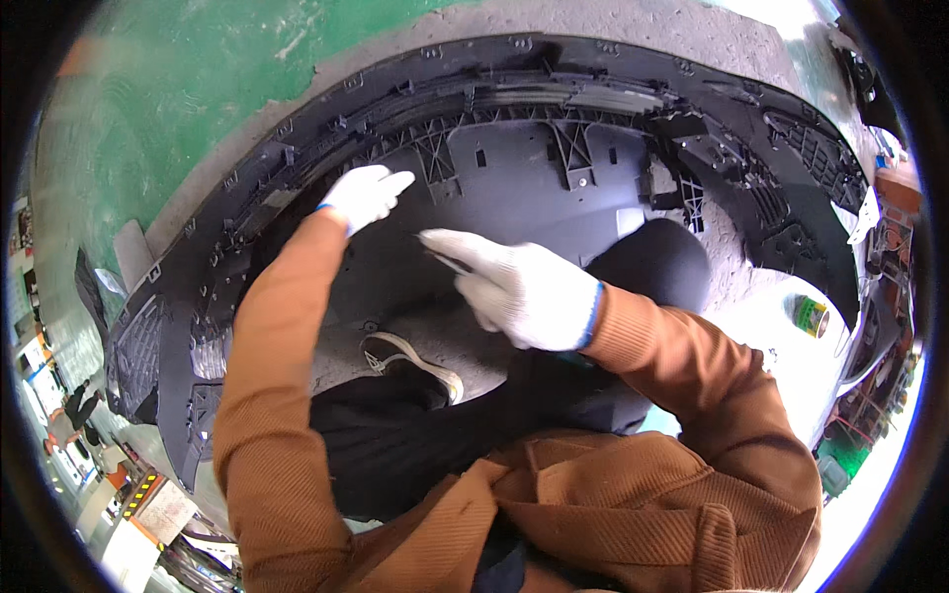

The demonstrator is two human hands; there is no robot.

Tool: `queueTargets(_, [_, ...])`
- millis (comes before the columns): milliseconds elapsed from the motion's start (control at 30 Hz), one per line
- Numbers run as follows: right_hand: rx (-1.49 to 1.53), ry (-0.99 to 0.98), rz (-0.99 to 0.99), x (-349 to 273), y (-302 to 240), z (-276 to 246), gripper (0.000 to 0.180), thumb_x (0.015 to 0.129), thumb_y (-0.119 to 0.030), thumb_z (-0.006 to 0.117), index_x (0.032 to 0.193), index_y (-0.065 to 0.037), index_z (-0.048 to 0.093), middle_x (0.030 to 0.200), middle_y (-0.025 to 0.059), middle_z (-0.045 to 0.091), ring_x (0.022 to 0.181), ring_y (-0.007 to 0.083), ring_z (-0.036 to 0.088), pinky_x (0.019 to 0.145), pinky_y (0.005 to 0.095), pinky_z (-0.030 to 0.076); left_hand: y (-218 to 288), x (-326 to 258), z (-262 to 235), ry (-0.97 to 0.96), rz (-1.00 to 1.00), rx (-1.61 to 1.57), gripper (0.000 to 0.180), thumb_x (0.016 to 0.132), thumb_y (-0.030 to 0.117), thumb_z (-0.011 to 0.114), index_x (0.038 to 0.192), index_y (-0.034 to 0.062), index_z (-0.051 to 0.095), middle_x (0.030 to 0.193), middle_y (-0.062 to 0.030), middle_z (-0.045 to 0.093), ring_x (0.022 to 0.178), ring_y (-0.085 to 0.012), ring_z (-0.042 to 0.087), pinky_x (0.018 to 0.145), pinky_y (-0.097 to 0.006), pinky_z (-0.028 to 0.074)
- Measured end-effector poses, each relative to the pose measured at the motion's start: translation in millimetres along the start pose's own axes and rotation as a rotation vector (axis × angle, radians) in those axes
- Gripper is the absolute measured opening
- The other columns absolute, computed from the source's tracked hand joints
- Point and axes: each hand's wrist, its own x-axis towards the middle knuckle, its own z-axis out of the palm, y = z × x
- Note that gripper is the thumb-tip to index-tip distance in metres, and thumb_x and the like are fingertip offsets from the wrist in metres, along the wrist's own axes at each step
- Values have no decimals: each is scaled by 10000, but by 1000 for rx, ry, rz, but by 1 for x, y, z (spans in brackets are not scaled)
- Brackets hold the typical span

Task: The person sits on the floor and uses a screwdriver to fasten screws into a large black plastic car part, likely a bumper or underbody panel. They repeatedly pick up screws from a pile on the floor and tighten them into the part.

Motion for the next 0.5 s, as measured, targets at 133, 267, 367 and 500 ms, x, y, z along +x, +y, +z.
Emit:
queueTargets(133, [-140,-4,196,-40,6,21,568,961,-55,578,1518,-3,481,748,249,682,597,371,700,599,446,578,-33,95,57,78,166,644,634,990,594,622,972,-25,760,969,-245,755,905,-408,717,867,-479,545])
queueTargets(267, [60,38,496,-68,-18,43,550,1012,-43,550,1551,1,449,803,190,708,622,283,710,639,366,591,-42,138,54,-150,64,924,713,920,656,683,1209,9,760,1278,-251,713,1224,-423,669,1052,-490,523])
queueTargets(367, [231,91,811,-73,-41,57,541,1042,-51,517,1577,-37,440,809,133,711,649,201,707,670,323,588,-21,137,51,-187,-12,960,744,908,654,685,1208,-24,750,1275,-279,705,1221,-421,673,1066,-460,517])
queueTargets(500, [278,98,1018,-71,-56,65,552,1043,-56,499,1591,-63,437,777,108,701,660,186,707,695,313,584,-1,130,55,-190,-93,950,738,876,630,753,1276,10,731,1359,-246,681,1272,-399,659,1076,-470,526])
